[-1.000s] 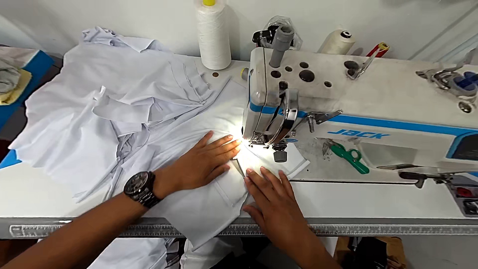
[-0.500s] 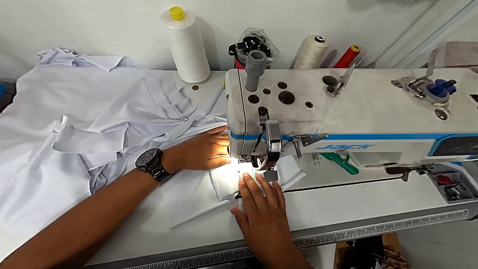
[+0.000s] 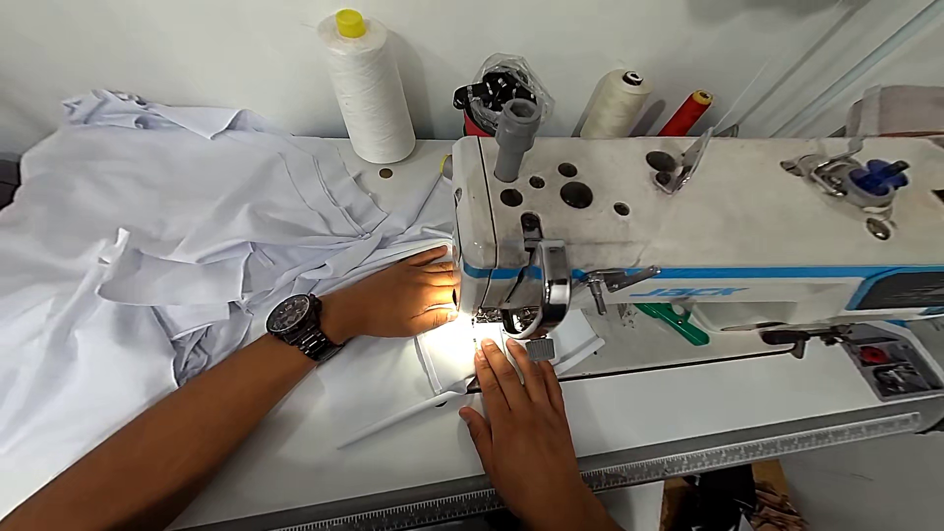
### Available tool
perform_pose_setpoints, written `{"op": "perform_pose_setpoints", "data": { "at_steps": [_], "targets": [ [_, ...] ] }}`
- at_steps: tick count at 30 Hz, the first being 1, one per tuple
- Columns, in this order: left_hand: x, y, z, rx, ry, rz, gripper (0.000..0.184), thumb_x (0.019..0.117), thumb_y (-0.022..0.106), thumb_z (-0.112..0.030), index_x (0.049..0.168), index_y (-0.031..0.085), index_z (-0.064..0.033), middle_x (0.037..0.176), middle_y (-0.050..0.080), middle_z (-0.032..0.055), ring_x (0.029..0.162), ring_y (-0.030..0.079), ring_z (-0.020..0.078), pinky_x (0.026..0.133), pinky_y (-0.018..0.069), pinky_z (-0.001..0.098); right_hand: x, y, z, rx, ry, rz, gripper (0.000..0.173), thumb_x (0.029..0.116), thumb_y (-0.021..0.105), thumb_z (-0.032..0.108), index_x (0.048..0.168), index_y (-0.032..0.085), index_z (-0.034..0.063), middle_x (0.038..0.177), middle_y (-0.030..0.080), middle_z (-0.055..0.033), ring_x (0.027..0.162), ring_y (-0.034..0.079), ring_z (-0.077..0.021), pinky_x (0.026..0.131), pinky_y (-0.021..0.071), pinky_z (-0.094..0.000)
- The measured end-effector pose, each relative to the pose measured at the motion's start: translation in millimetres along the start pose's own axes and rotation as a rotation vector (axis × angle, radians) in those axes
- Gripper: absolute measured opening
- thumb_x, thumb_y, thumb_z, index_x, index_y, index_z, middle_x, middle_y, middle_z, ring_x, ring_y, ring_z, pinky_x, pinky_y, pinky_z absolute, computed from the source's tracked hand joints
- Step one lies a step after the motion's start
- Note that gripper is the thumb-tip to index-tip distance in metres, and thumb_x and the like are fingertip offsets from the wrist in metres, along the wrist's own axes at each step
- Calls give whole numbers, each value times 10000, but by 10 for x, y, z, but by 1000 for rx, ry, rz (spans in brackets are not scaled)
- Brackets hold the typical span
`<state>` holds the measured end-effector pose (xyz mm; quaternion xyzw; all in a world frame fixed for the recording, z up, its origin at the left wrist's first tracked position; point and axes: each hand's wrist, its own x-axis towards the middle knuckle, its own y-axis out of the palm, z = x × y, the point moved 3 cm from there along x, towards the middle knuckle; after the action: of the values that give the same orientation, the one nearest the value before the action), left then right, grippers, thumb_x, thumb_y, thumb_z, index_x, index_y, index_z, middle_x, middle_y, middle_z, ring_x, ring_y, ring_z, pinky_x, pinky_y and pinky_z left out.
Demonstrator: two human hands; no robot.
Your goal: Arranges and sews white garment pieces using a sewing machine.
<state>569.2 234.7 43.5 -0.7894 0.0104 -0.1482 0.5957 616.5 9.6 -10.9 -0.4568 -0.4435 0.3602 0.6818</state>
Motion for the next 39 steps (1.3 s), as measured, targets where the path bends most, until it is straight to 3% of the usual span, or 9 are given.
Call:
{"op": "perform_pose_setpoints", "data": {
  "at_steps": [6, 11, 18, 26, 28, 30, 32, 34, 39],
  "targets": [
    [-61, 167, 101, 39, 45, -83, 451, 1022, 425, -392, 1106, 759, -101, 1262, 718, 59, 1320, 587, 198, 1202, 313, 453, -37, 18, -4, 12, 6, 11, 578, 1045, 398, 519, 1430, 616, 148, 1524, 551, 7, 1448, 460, -289, 1165, 363, -554],
    [-157, 299, 106, 103, -48, -1, 620, 1023, 352, -598, 1245, 703, -138, 1362, 662, 50, 1402, 509, 213, 1212, 260, 563, -15, -13, -235, 91, -96, 75, 589, 1049, 381, 565, 1466, 580, 199, 1554, 513, 50, 1486, 400, -241, 1183, 321, -568],
    [-304, 348, -29, 161, -171, 50, 714, 1025, 266, -623, 1379, 629, -121, 1546, 513, 60, 1509, 364, 236, 1208, 238, 617, 62, -75, -509, 117, -277, 116, 579, 1058, 368, 567, 1500, 538, 232, 1575, 478, 79, 1479, 387, -225, 1157, 349, -507],
    [-527, 386, -201, 149, -251, 74, 744, 1035, 232, -630, 1516, 492, -125, 1622, 410, 49, 1551, 274, 218, 1240, 192, 593, -43, -145, -520, 123, -279, 101, 535, 1062, 388, 537, 1440, 591, 218, 1547, 510, 69, 1472, 403, -212, 1163, 350, -514],
    [-492, 331, -184, 111, -235, 76, 674, 1065, 231, -550, 1504, 510, -121, 1611, 426, 49, 1539, 303, 219, 1241, 204, 579, -11, -185, -410, 115, -244, 39, 477, 1055, 422, 506, 1323, 677, 204, 1445, 601, 31, 1396, 492, -241, 1124, 384, -532],
    [-450, 241, -167, 108, -152, -22, 524, 1081, 319, -407, 1348, 644, -94, 1442, 590, 74, 1411, 483, 245, 1189, 335, 523, 30, -205, -194, 189, -205, -67, 348, 1030, 524, 407, 1145, 748, 168, 1246, 677, -25, 1202, 605, -247, 989, 494, -460],
    [-447, 152, -129, 106, -61, -168, 345, 1032, 442, -255, 1133, 734, -101, 1183, 688, 66, 1180, 612, 248, 1024, 471, 453, 71, -183, 56, 314, -184, -124, 239, 1002, 610, 325, 1064, 750, 142, 1068, 686, -34, 980, 659, -200, 796, 573, -353],
    [-525, 142, -62, 26, -3, -222, 255, 975, 512, -194, 1009, 752, -115, 1072, 699, 48, 1050, 628, 223, 871, 498, 403, 101, -110, 236, 377, -154, -94, 217, 967, 658, 298, 1080, 735, 130, 977, 702, -22, 868, 691, -168, 694, 595, -320],
    [-739, 179, 37, -142, 39, -42, 333, 891, 659, -421, 1136, 757, -218, 1170, 672, -26, 1100, 600, 168, 908, 506, 380, 124, -46, 379, 282, -101, -16, 227, 922, 662, 272, 1084, 706, 120, 824, 640, 16, 718, 635, -143, 571, 538, -293]
  ]
}}
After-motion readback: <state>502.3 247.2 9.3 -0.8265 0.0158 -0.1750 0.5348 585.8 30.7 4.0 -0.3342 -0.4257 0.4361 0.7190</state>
